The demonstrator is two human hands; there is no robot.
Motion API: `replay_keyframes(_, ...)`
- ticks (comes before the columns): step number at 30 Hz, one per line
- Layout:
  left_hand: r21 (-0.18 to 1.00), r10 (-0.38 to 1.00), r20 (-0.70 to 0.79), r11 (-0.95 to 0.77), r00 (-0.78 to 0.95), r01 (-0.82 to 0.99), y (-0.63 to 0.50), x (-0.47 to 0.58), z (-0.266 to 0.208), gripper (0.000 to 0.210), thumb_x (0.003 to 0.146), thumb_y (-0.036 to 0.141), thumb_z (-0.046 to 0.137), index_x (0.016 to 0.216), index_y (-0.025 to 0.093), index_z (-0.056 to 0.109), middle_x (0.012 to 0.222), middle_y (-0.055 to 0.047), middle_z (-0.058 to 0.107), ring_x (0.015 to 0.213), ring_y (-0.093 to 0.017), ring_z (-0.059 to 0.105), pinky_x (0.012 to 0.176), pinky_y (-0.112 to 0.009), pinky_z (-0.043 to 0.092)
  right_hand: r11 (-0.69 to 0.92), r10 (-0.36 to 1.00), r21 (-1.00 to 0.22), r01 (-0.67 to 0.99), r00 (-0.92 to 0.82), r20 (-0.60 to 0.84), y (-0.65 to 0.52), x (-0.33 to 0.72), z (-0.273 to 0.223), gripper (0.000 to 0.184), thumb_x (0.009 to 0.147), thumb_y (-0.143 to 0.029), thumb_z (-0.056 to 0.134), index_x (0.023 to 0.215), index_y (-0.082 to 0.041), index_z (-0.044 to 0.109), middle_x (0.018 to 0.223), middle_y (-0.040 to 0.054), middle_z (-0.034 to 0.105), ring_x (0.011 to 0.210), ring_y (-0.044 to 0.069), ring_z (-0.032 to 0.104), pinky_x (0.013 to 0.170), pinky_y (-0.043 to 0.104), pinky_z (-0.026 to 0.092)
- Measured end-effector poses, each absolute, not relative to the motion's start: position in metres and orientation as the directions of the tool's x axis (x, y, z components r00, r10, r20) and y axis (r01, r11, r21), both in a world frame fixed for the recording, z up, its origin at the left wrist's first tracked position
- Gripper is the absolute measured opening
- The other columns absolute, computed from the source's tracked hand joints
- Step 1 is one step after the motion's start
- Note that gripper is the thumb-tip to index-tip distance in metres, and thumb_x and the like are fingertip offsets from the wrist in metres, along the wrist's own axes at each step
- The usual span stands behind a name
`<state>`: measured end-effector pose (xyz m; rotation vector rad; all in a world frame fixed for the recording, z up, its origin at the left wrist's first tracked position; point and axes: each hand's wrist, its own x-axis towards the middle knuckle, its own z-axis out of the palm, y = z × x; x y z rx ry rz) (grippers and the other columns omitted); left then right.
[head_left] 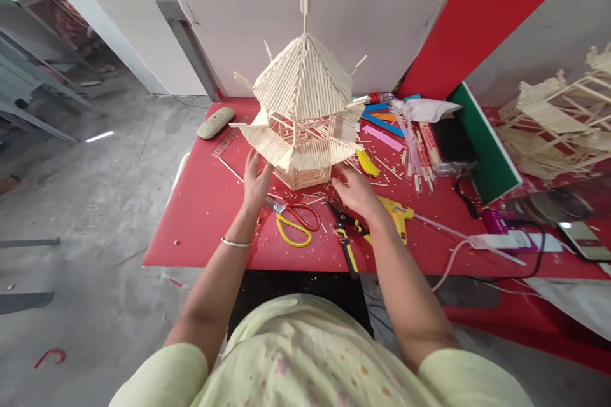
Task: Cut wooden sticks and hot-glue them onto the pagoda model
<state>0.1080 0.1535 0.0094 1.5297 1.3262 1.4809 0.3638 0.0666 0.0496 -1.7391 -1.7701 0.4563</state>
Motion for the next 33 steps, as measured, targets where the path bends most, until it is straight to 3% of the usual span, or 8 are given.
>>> replay_keyframes(2,0.926,0.904,0.345,-0.283,-0.254,0.251,0.148,0.099,0.008,0.033,0.086,0.034,0.072,0.116,0.021,0.070,0.133,-0.012,0.065,0.127,-0.024,0.060,0.102,-0.038,0.054,-0.023,0.947,-0.562,0.827,0.198,0.252,0.044,0.371,0.054,0.042,0.093,-0.028,0.049,0.130,-0.017,0.067,0.128,0.0155,0.070,0.111,0.026,0.066,0.093,0.038,0.049)
replay_keyframes(5,0.955,0.883,0.287,-0.235,-0.370,0.180,0.124,0.095,0.004,0.029,0.088,0.037,0.069,0.109,0.017,0.071,0.109,-0.010,0.071,0.101,-0.018,0.069,0.085,-0.031,0.059,-0.245,0.892,-0.413,0.877,0.371,0.259,0.015,0.381,0.061,0.033,0.094,-0.029,0.052,0.119,-0.021,0.074,0.112,0.0109,0.076,0.094,0.026,0.069,0.080,0.036,0.048)
replay_keyframes(8,0.993,0.931,0.120,-0.120,-0.344,0.023,0.094,0.102,0.002,0.030,0.086,0.039,0.070,0.105,0.015,0.071,0.082,-0.004,0.070,0.070,-0.013,0.067,0.063,-0.025,0.057,-0.297,0.906,-0.301,0.906,0.367,0.211,0.001,0.382,0.065,0.024,0.095,-0.030,0.055,0.104,-0.025,0.077,0.102,0.0056,0.078,0.083,0.022,0.067,0.068,0.032,0.041)
replay_keyframes(11,0.997,0.973,0.078,-0.082,-0.218,-0.012,0.073,0.112,0.005,0.026,0.084,0.037,0.073,0.098,0.016,0.073,0.071,-0.001,0.067,0.059,-0.012,0.064,0.056,-0.023,0.054,-0.211,0.952,-0.294,0.932,0.264,0.156,-0.002,0.370,0.065,0.021,0.096,-0.033,0.057,0.100,-0.027,0.076,0.097,0.0026,0.077,0.080,0.020,0.066,0.066,0.030,0.038)
replay_keyframes(16,0.995,0.986,0.088,-0.080,-0.143,0.056,0.067,0.116,0.011,0.021,0.084,0.036,0.074,0.094,0.018,0.075,0.070,-0.001,0.068,0.057,-0.012,0.066,0.056,-0.024,0.057,-0.087,0.993,-0.348,0.933,0.109,0.042,0.007,0.342,0.055,0.019,0.098,-0.030,0.057,0.102,-0.029,0.075,0.099,0.0010,0.077,0.085,0.018,0.067,0.068,0.029,0.039)
replay_keyframes(21,0.996,0.990,0.073,-0.066,-0.120,0.068,0.067,0.115,0.008,0.023,0.085,0.039,0.074,0.095,0.018,0.076,0.072,-0.001,0.069,0.059,-0.013,0.066,0.059,-0.026,0.059,-0.046,0.999,-0.301,0.953,0.052,0.013,0.023,0.323,0.047,0.021,0.100,-0.028,0.053,0.104,-0.026,0.074,0.098,0.0032,0.074,0.088,0.018,0.066,0.067,0.029,0.037)
replay_keyframes(27,0.974,0.988,0.137,-0.122,-0.068,0.193,0.066,0.111,0.004,0.021,0.089,0.038,0.069,0.098,0.019,0.077,0.077,-0.002,0.071,0.061,-0.014,0.067,0.061,-0.026,0.056,-0.083,0.996,-0.255,0.963,0.089,0.012,0.033,0.330,0.047,0.020,0.100,-0.028,0.054,0.103,-0.026,0.074,0.102,0.0044,0.073,0.089,0.020,0.066,0.066,0.031,0.036)
replay_keyframes(33,0.729,0.903,0.286,-0.422,0.319,0.539,0.064,0.117,0.004,0.021,0.096,0.030,0.060,0.107,0.023,0.076,0.112,-0.008,0.076,0.098,-0.020,0.072,0.081,-0.028,0.054,-0.118,0.992,-0.271,0.955,0.124,0.005,0.027,0.339,0.046,0.014,0.097,-0.029,0.060,0.100,-0.026,0.074,0.099,0.0032,0.073,0.090,0.020,0.065,0.066,0.030,0.036)
